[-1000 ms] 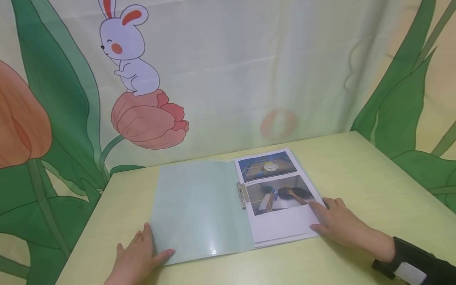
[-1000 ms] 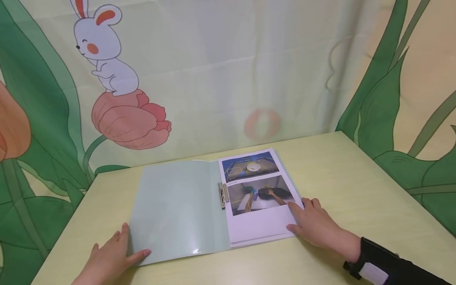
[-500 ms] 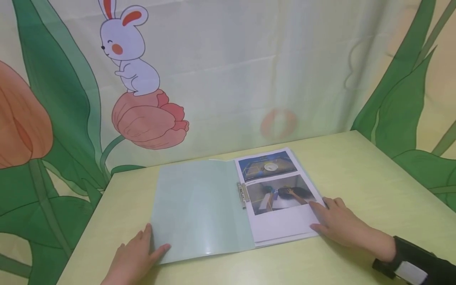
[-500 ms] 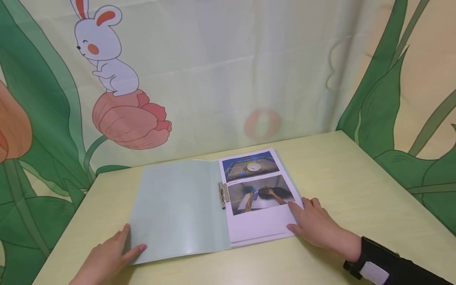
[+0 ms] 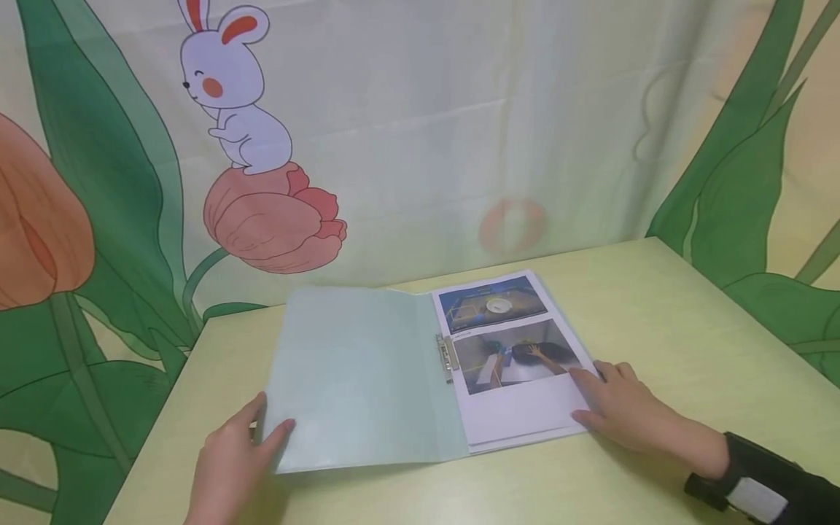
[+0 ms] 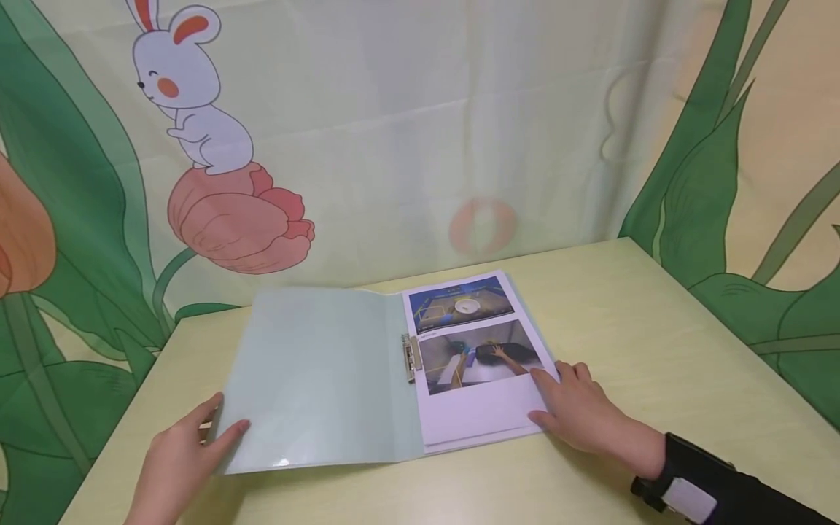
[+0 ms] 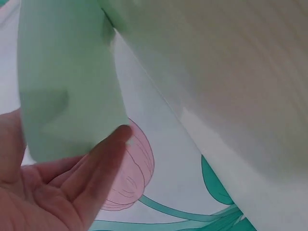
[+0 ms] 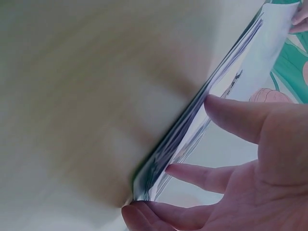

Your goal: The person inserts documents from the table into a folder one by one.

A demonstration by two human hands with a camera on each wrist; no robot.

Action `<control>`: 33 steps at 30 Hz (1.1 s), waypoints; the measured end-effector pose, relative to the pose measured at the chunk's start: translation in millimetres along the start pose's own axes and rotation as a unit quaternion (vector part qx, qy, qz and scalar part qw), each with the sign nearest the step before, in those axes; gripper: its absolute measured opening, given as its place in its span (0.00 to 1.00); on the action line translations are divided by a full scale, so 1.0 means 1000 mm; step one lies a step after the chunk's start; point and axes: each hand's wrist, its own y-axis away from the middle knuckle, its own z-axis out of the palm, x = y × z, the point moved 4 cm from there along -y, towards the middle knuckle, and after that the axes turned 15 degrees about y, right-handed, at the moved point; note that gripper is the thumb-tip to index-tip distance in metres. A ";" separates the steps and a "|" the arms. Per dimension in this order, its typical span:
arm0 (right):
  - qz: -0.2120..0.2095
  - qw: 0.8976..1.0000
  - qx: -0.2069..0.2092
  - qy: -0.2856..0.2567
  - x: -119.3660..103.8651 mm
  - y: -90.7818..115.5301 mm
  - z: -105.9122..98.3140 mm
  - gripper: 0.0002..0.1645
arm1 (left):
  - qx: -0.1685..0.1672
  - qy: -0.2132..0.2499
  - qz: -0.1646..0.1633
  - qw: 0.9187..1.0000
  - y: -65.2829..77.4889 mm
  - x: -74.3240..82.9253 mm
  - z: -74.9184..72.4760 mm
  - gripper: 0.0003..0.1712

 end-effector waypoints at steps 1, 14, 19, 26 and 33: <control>0.002 1.000 0.000 -0.001 0.000 0.000 0.000 0.36 | 0.018 0.015 0.004 1.000 0.001 0.003 -0.002 0.40; 0.008 0.999 0.004 -0.047 0.001 -0.004 -0.005 0.48 | 0.152 0.247 0.098 0.952 0.016 0.045 -0.012 0.23; 0.008 0.997 -0.001 -0.073 -0.002 -0.006 -0.007 0.48 | 0.154 0.278 0.228 0.920 0.020 0.067 -0.005 0.30; 0.010 0.996 -0.007 -0.088 -0.004 -0.008 -0.008 0.47 | 0.091 0.222 0.340 0.909 0.017 0.092 0.020 0.24; 0.021 0.993 -0.012 -0.115 -0.005 -0.011 -0.008 0.44 | -0.017 0.159 0.335 0.928 0.012 0.113 0.059 0.51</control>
